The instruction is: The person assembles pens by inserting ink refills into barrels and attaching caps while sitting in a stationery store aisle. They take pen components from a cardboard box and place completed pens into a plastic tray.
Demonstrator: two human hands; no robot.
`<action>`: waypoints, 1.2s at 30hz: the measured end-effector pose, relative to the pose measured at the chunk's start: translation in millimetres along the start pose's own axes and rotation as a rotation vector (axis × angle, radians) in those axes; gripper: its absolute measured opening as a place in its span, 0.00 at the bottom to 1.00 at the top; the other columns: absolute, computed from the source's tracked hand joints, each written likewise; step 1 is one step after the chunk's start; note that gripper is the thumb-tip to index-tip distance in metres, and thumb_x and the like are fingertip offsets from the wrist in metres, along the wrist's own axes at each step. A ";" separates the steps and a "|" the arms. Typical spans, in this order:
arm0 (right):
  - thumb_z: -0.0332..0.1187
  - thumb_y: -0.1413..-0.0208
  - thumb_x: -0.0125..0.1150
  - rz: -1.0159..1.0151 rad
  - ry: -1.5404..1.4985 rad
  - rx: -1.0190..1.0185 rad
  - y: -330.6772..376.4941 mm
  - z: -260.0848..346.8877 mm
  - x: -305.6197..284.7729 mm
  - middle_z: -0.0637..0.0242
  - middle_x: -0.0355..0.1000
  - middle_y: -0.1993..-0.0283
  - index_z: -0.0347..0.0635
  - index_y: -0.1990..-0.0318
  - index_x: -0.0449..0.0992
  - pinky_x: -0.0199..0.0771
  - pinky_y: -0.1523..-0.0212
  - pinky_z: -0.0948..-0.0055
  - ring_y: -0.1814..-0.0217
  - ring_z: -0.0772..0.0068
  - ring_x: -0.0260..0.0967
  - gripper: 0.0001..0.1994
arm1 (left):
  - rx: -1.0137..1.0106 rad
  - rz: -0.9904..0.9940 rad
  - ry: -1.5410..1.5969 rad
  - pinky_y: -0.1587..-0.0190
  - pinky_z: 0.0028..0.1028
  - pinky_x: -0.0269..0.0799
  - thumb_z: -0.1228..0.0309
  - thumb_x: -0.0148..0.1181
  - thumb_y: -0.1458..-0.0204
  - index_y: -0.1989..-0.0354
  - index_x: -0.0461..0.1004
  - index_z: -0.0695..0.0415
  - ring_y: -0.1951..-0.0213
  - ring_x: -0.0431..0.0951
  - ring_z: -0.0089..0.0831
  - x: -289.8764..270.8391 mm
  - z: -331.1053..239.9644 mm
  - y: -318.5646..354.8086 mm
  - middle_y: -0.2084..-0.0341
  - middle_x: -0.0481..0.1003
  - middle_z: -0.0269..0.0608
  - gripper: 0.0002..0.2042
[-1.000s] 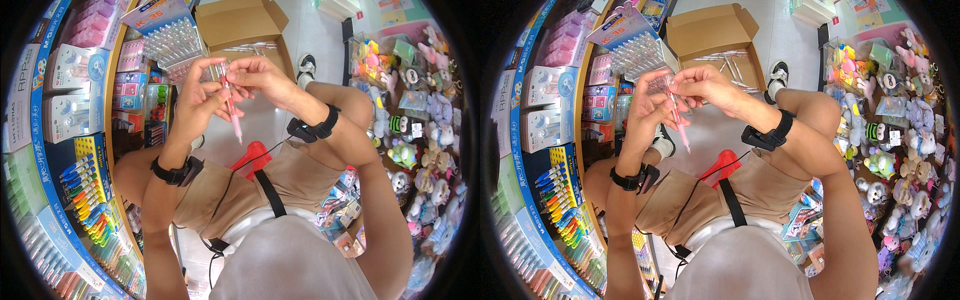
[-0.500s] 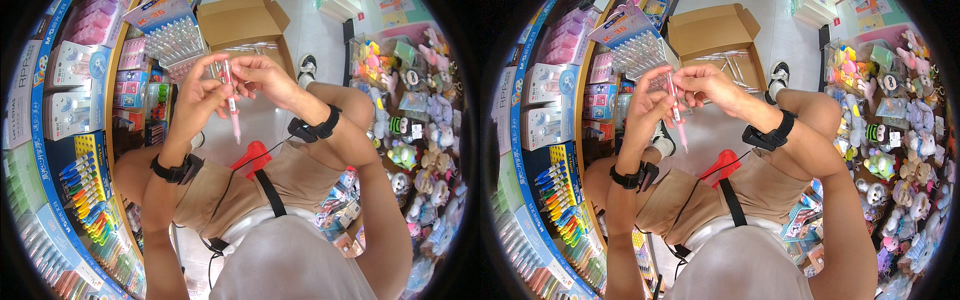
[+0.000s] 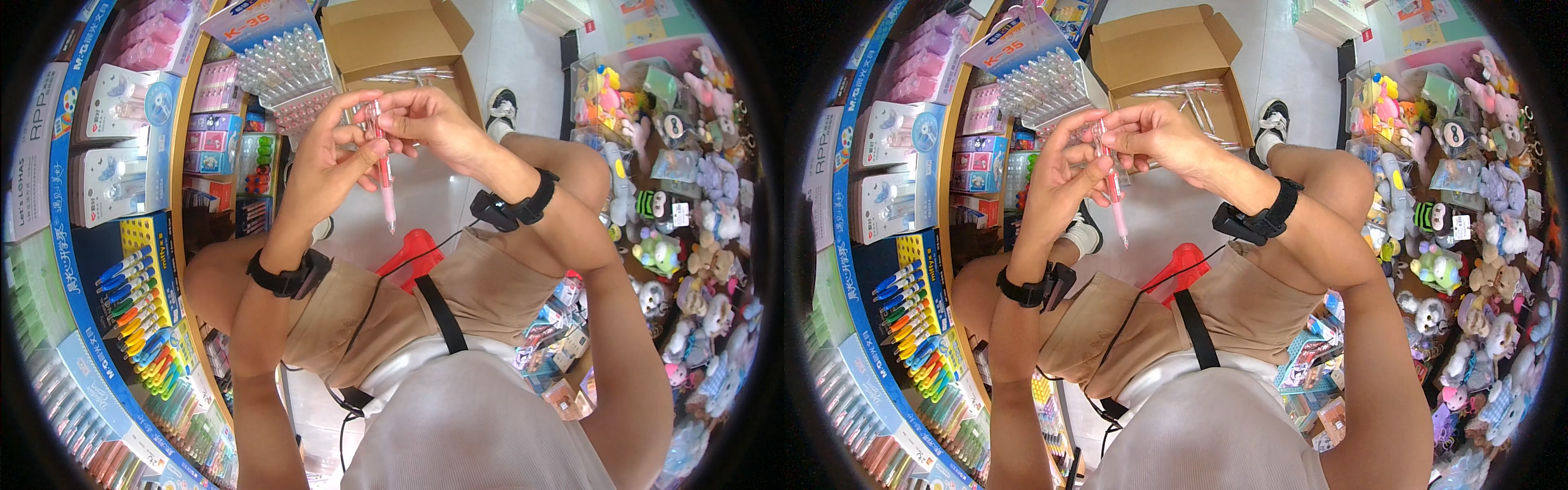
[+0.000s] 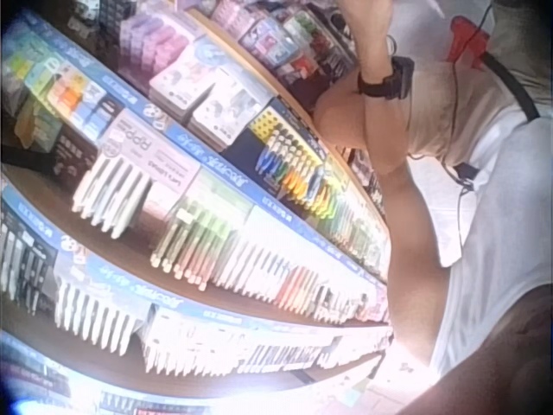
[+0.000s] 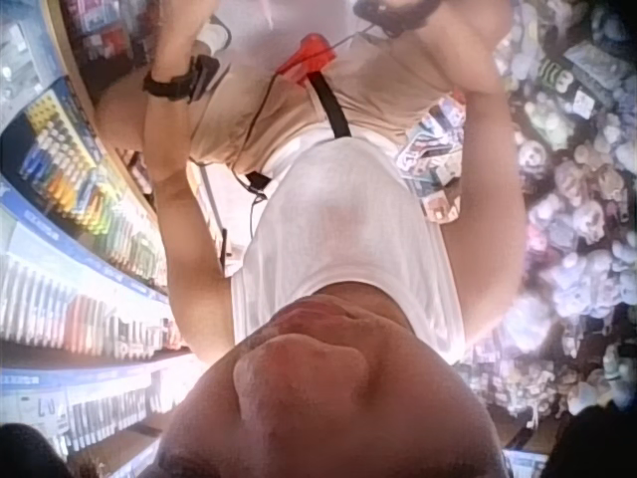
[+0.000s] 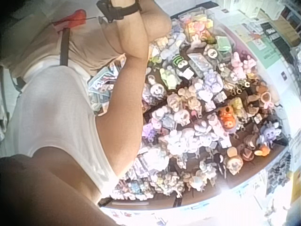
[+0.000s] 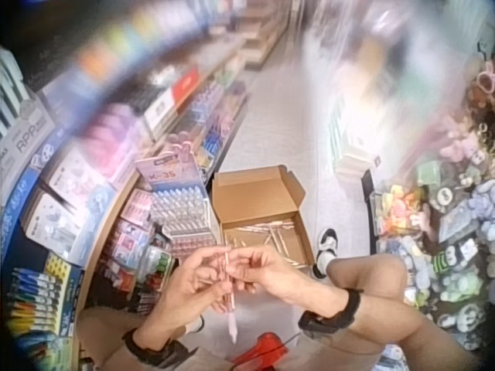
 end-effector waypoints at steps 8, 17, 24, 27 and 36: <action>0.33 0.41 0.57 -0.005 -0.004 0.010 -1.0 -5.1 -1.2 0.77 0.71 0.73 0.40 0.57 0.76 0.58 0.78 0.86 0.75 0.88 0.64 0.09 | -0.005 0.000 0.061 0.75 0.20 0.74 0.75 0.57 0.44 0.40 0.59 0.57 0.74 0.80 0.28 -0.2 4.5 -0.4 0.73 0.77 0.43 0.23; 0.35 0.41 0.57 -0.007 -0.009 0.027 -0.7 -4.9 -1.4 0.77 0.71 0.73 0.42 0.59 0.74 0.59 0.76 0.86 0.75 0.88 0.64 0.08 | 0.004 0.008 0.069 0.74 0.21 0.75 0.74 0.57 0.43 0.37 0.56 0.54 0.73 0.79 0.26 1.6 1.8 0.1 0.70 0.77 0.45 0.26; 0.35 0.41 0.58 0.021 0.011 -0.008 0.9 3.7 4.7 0.76 0.70 0.74 0.43 0.61 0.72 0.59 0.77 0.85 0.77 0.88 0.61 0.07 | 0.021 0.038 0.102 0.68 0.23 0.78 0.77 0.57 0.45 0.35 0.55 0.55 0.68 0.80 0.29 12.4 -3.1 0.7 0.69 0.77 0.45 0.29; 0.34 0.41 0.59 0.005 0.028 -0.015 0.7 4.5 5.2 0.76 0.69 0.75 0.43 0.61 0.71 0.59 0.77 0.85 0.78 0.88 0.61 0.06 | 0.023 0.029 0.065 0.68 0.24 0.78 0.81 0.57 0.46 0.35 0.57 0.56 0.67 0.81 0.31 11.6 -4.7 3.4 0.70 0.77 0.43 0.29; 0.33 0.40 0.57 -0.192 0.108 -0.100 1.3 21.0 -17.3 0.76 0.67 0.76 0.42 0.59 0.70 0.59 0.79 0.84 0.79 0.86 0.61 0.06 | -0.020 -0.052 -0.053 0.65 0.22 0.75 0.81 0.56 0.47 0.37 0.61 0.58 0.67 0.80 0.28 -11.4 8.4 -1.3 0.69 0.77 0.40 0.26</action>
Point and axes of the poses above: each hand's wrist, its own y-axis away from the middle knuckle, its own x-axis out of the palm, z = x × y, the point moved 10 cm from there along -y, towards the middle knuckle
